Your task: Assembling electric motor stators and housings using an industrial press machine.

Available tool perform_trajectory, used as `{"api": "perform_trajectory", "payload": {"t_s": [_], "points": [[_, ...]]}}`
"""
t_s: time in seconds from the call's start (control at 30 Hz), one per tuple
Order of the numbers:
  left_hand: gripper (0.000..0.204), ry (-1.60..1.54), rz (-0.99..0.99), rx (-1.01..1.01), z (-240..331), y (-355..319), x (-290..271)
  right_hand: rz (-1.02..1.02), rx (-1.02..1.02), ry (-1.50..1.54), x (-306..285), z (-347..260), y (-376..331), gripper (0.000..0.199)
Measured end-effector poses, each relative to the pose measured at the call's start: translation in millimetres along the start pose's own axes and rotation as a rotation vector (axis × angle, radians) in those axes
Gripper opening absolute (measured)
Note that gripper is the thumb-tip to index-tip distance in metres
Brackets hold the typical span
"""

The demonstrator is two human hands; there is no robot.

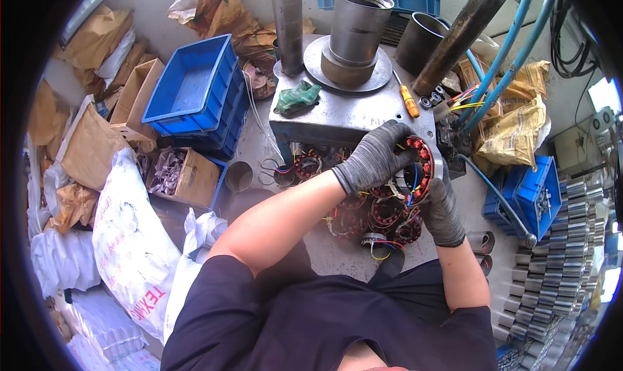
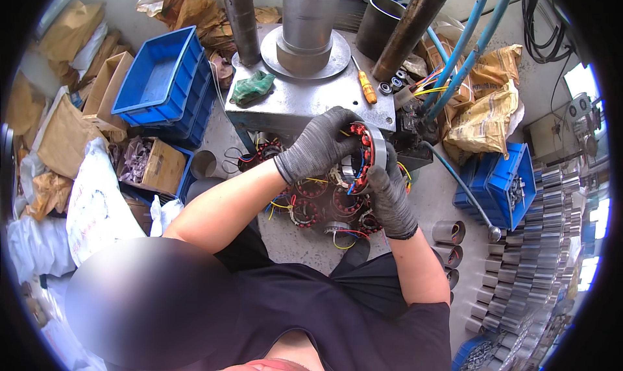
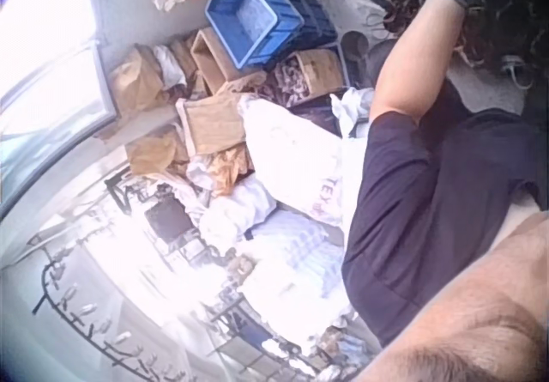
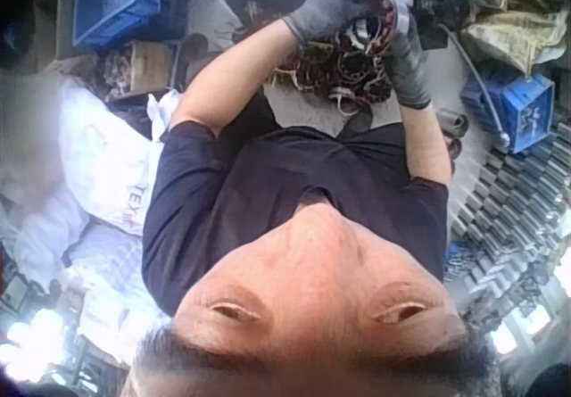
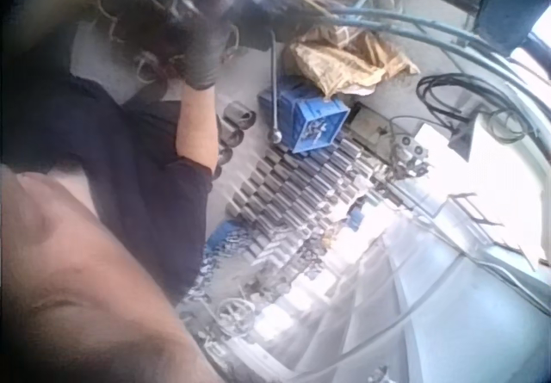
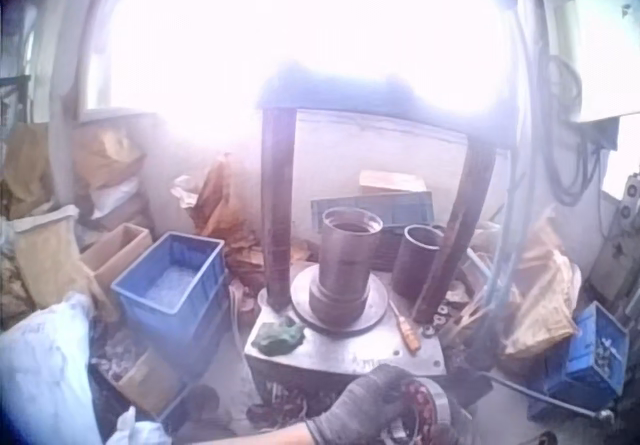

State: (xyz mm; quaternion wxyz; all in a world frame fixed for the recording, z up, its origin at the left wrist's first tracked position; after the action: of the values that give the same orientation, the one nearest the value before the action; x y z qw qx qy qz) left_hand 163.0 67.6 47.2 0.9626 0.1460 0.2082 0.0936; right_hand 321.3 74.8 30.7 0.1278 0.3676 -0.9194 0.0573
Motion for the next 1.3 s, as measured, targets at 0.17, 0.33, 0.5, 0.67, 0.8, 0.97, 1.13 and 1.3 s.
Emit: {"api": "perform_trajectory", "payload": {"t_s": [0.17,0.33,0.5,0.67,0.8,0.97,1.13,1.3], "points": [[0.042,-0.115,-0.071,-0.072,-9.6,-4.3,-6.7,-0.114,0.000,-0.168,7.9,-7.5,-4.7,0.068],[0.053,-0.238,-0.005,-0.157,-8.1,0.8,-4.4,-0.105,0.039,-0.397,-4.4,-13.1,0.0,0.033],[0.049,-0.063,-0.099,-0.328,-25.7,-3.5,2.4,0.062,-0.142,-0.378,-24.0,-20.0,4.6,0.028],[0.046,-0.146,-0.112,-0.305,-28.7,-4.9,6.5,-0.007,-0.179,-0.692,-4.4,-38.0,-1.1,0.028],[0.047,-0.148,-0.187,-0.288,-10.9,-0.4,-4.4,-0.024,-0.190,-0.765,-14.4,-35.7,-1.3,0.027],[0.050,-0.191,-0.377,-0.319,-19.2,-0.5,4.1,-0.054,-0.184,-0.527,-20.1,-22.3,2.5,0.027],[0.045,-0.126,-0.305,-0.277,-15.9,-3.9,1.4,-0.049,-0.116,-0.555,-18.4,-23.0,1.4,0.023],[0.026,0.660,-0.112,0.243,14.6,-0.8,2.0,-0.047,-0.084,-0.551,-20.7,-18.6,0.4,0.020]]}}
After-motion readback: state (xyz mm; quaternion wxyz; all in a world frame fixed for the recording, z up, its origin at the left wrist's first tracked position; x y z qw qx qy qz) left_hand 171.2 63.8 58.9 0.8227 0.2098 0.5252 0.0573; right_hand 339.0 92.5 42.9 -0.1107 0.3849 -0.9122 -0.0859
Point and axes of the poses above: each hand's wrist, its own y-axis towards the middle knuckle, its own x-axis out of the palm, z = x × y, the point moved 8 cm from there along y, towards the middle knuckle, and after that the axes turned 1 degree about -z, right-handed, at the moved point
